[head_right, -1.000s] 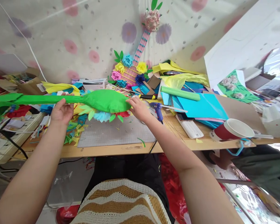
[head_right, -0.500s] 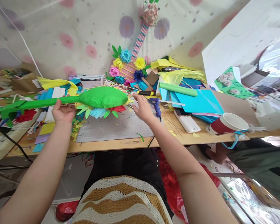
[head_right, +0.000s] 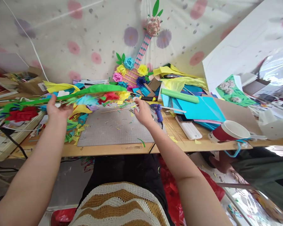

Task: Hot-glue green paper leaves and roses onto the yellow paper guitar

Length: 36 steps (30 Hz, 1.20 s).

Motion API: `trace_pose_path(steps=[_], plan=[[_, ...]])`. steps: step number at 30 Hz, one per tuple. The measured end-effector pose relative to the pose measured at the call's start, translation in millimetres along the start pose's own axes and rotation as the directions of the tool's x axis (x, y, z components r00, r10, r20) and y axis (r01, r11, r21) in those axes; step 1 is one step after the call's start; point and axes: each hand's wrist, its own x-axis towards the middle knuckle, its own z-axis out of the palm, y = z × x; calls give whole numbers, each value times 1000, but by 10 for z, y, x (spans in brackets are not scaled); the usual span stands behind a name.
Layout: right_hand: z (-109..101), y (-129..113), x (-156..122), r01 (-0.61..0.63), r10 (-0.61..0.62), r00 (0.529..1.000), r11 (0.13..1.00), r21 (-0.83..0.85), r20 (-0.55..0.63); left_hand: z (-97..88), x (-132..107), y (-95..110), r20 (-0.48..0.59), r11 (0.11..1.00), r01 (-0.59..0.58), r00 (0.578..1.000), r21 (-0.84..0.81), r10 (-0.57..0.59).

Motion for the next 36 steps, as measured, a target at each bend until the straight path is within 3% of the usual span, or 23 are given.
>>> trace_pose_path(steps=[3,6,11,16,19,25,33,36], plan=[[193,8,-24,-268,256,963,922,279,79,40,-100,-123,-108,986,166,980,-10,-166],[332,-57,-29,-310,309,948,847,432,76,112,-155,-161,-155,978,199,970,54,-189],[332,-131,-27,-213,256,961,924,318,-100,122,-77,-19,-138,992,129,982,-4,-128],[352,-68,-80,-263,282,959,928,265,-36,27,-56,-12,26,997,76,997,-26,-76],[359,-31,-100,-269,274,962,938,217,5,21,-70,-20,-47,990,-108,993,-94,104],[321,44,-108,-263,251,963,954,147,97,7,-98,-36,-74,988,-110,992,-109,102],[264,76,-103,-285,275,957,950,131,87,-26,-107,-179,-17,993,-38,999,-113,37],[257,76,-107,-273,263,960,954,120,96,-6,-93,-168,-50,993,-92,995,-78,88]])
